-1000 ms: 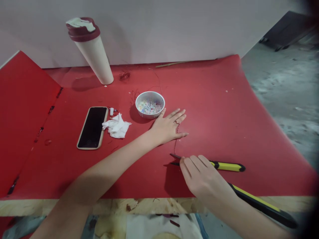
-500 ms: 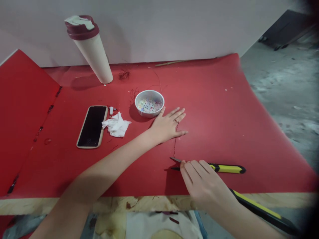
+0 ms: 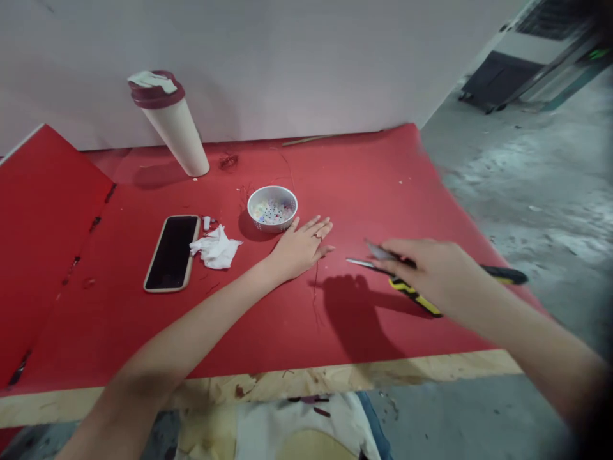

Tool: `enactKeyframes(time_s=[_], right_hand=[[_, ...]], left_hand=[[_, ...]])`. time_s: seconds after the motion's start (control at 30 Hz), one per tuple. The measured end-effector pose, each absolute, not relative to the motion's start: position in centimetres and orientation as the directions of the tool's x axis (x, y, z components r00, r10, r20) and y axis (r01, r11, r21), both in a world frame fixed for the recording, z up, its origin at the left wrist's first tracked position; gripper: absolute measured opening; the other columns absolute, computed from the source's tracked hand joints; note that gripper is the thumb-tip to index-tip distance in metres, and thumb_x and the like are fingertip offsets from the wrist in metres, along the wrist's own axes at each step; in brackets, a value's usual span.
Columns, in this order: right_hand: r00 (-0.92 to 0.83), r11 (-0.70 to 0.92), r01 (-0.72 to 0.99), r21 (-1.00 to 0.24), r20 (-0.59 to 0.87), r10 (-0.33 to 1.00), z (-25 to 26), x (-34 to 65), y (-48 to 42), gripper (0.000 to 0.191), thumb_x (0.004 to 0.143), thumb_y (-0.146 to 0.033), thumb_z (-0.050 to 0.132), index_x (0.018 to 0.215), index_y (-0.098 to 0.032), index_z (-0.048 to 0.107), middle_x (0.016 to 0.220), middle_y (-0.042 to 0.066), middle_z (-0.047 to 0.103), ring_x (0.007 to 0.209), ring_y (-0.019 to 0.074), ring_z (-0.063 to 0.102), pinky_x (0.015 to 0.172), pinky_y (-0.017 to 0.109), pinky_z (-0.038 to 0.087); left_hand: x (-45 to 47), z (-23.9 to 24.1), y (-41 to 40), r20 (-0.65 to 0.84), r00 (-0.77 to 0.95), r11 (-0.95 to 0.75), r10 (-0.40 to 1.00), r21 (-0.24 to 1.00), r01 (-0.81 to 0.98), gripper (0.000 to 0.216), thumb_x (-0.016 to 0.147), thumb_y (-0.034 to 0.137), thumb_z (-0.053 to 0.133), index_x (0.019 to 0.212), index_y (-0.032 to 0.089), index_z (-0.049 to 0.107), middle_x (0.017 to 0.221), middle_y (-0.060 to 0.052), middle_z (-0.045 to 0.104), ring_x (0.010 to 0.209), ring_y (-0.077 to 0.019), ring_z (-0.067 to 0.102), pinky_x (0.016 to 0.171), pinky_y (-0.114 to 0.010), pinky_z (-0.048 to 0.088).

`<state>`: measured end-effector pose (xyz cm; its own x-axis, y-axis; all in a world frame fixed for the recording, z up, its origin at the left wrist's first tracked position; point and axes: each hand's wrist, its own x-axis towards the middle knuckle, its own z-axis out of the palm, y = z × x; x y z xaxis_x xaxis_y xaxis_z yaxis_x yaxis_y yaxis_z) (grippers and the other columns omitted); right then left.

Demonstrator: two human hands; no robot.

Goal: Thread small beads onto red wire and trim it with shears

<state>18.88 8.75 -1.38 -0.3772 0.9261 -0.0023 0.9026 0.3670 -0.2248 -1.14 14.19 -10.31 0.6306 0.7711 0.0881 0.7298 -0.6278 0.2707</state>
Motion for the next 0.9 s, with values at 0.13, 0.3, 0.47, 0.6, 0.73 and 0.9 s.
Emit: enactKeyframes(time_s=[0.13, 0.3, 0.47, 0.6, 0.73, 0.9], right_hand=[[-0.353, 0.241, 0.871, -0.427, -0.207, 0.912, -3.2, 19.5, 14.5, 0.020, 0.085, -0.037, 0.045, 0.073, -0.021, 0.050, 0.065, 0.002, 0.058, 0.056, 0.0165, 0.052, 0.052, 0.028, 0.038], [-0.250, 0.248, 0.880, -0.404, 0.047, 0.967, -7.5, 19.4, 16.9, 0.023, 0.079, -0.030, 0.050, 0.099, -0.019, 0.053, 0.100, 0.014, 0.053, 0.087, 0.0265, 0.055, 0.074, 0.040, 0.044], [-0.301, 0.403, 0.838, -0.369, 0.306, 0.903, -7.9, 18.2, 14.5, 0.012, 0.080, -0.021, 0.049, 0.090, -0.017, 0.053, 0.096, 0.013, 0.052, 0.094, 0.0284, 0.050, 0.083, 0.044, 0.039], [-0.608, 0.624, 0.644, -0.442, 0.198, 0.769, -6.7, 15.4, 11.5, 0.014, 0.086, -0.021, 0.047, 0.075, -0.019, 0.054, 0.075, 0.003, 0.057, 0.073, 0.0176, 0.054, 0.068, 0.031, 0.041], [-0.810, 0.724, 0.481, -0.494, 0.066, 0.583, -6.1, 13.0, 9.3, 0.021, 0.082, -0.006, 0.047, 0.094, -0.020, 0.056, 0.097, 0.004, 0.061, 0.089, 0.0158, 0.054, 0.077, 0.029, 0.039], [-0.869, 0.873, 0.488, -0.004, 0.087, 0.486, -7.3, 11.4, 9.2, 0.025, 0.075, 0.002, 0.046, 0.086, -0.017, 0.059, 0.074, 0.004, 0.062, 0.067, 0.0178, 0.053, 0.062, 0.031, 0.033]], left_hand=[[-1.7, -10.1, 13.2, 0.168, 0.585, -0.607, 0.793, 0.290, 0.740, 0.043, 0.094, 0.028, 0.029, 0.132, 0.010, 0.040, 0.140, -0.010, 0.043, 0.132, -0.0215, 0.034, 0.110, -0.044, 0.024], [-3.6, -10.0, 11.9, 0.283, 0.626, -0.681, 0.727, 0.413, 0.605, 0.041, 0.093, 0.014, 0.026, 0.131, 0.013, 0.040, 0.140, -0.009, 0.042, 0.131, -0.0164, 0.034, 0.108, -0.037, 0.030], [-5.4, -9.8, 10.3, 0.281, 0.501, -0.561, 0.819, 0.579, 0.592, 0.033, 0.092, 0.016, 0.029, 0.118, 0.017, 0.049, 0.117, -0.009, 0.059, 0.111, -0.0150, 0.052, 0.097, -0.033, 0.041], [-5.9, -9.4, 10.0, 0.289, 0.276, -0.400, 0.917, 0.678, 0.617, 0.025, 0.092, 0.022, 0.031, 0.101, 0.016, 0.054, 0.091, -0.006, 0.061, 0.089, -0.0151, 0.058, 0.084, -0.030, 0.046], [-6.0, -8.9, 10.2, 0.228, 0.241, -0.329, 0.943, 0.737, 0.591, 0.023, 0.091, 0.021, 0.033, 0.095, 0.017, 0.055, 0.086, -0.004, 0.061, 0.083, -0.0135, 0.058, 0.079, -0.028, 0.045], [-6.0, -8.6, 10.2, 0.163, 0.268, -0.293, 0.949, 0.767, 0.570, 0.023, 0.090, 0.020, 0.034, 0.091, 0.016, 0.056, 0.082, -0.004, 0.062, 0.083, -0.0143, 0.057, 0.078, -0.028, 0.043]])
